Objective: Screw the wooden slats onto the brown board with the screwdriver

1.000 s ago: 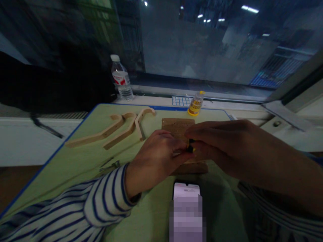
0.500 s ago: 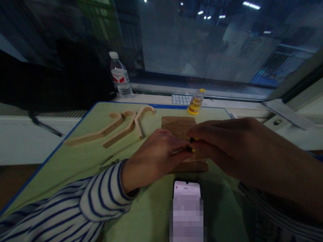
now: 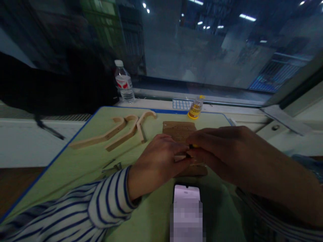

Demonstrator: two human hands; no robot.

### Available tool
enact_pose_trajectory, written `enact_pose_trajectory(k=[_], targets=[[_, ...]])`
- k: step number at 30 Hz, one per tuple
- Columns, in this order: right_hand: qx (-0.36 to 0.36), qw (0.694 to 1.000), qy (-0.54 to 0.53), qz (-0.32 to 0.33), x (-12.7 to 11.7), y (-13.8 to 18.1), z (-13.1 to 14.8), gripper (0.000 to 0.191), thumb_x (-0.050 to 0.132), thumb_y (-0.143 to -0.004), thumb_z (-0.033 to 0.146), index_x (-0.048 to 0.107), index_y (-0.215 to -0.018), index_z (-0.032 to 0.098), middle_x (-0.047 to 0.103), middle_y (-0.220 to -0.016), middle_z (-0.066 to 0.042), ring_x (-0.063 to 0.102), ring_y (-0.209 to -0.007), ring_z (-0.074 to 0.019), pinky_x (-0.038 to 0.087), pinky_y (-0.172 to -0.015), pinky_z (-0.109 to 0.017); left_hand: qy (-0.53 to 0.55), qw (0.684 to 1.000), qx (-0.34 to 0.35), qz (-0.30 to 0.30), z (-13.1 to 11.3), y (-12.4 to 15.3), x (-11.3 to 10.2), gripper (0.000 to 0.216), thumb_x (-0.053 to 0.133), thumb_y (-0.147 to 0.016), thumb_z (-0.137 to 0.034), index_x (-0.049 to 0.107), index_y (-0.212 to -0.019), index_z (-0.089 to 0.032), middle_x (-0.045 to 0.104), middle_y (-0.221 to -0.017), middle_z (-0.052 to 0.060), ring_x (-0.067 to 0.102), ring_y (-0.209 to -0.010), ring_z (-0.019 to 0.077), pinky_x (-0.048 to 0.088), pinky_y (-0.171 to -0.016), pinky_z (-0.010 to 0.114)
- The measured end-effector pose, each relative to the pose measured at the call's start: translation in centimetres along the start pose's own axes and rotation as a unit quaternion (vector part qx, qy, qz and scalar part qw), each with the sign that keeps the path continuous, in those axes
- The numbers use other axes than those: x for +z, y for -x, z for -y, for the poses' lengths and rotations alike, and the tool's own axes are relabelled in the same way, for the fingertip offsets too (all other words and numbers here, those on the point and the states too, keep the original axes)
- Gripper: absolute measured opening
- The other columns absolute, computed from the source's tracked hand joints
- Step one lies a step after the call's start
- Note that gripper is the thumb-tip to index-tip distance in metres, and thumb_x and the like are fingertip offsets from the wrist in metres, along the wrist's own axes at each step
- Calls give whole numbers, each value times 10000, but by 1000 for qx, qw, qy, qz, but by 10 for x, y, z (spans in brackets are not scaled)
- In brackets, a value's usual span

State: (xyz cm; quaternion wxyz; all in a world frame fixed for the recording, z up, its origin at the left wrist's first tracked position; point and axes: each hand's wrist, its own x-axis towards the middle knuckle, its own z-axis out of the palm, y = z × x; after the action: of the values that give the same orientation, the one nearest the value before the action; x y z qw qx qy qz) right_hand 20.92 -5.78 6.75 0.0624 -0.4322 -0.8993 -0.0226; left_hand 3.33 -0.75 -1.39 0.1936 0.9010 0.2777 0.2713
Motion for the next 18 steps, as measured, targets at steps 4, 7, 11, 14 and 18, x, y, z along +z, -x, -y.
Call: enact_pose_trajectory(k=[4,7,11,14,18], targets=[[6,1000,-1,-5,0,-1,-1,146,507,-884,205,586,-1006,210,688,-915,-12,635,-770,-159,414,-663,-283,-25,999,-25,-23,-1,0,1,179,627,-806,-395,702,-815,-233,686,-716,-3,610,-740,162,423,-746,306],[1,1000,-7,-14,-2,-1,-3,126,503,-891,241,580,-988,216,680,-937,-7,634,-789,-163,418,-664,-284,-14,999,-29,-13,-2,0,0,186,602,-828,-391,701,-807,-234,685,-723,-15,604,-732,149,421,-745,296],[-15,999,-17,-30,-5,1,-4,135,492,-895,260,576,-983,203,672,-1006,-31,633,-826,-174,434,-686,-290,-8,1000,-17,7,-2,-1,-2,264,540,-865,-415,693,-767,-224,662,-674,-21,599,-692,132,423,-742,284],[-28,999,-33,-27,-5,2,-4,206,472,-895,198,573,-1073,216,667,-1057,-30,631,-861,-171,440,-690,-281,5,1000,-7,4,-1,-1,-1,267,529,-872,-411,696,-797,-216,654,-664,-14,600,-680,128,432,-715,263],[-28,999,-41,-16,-4,1,-4,300,481,-876,143,568,-1149,232,675,-1056,-25,634,-875,-169,448,-737,-289,12,1000,1,0,1,0,0,232,535,-874,-381,695,-826,-220,661,-685,-14,604,-679,124,437,-719,257]])
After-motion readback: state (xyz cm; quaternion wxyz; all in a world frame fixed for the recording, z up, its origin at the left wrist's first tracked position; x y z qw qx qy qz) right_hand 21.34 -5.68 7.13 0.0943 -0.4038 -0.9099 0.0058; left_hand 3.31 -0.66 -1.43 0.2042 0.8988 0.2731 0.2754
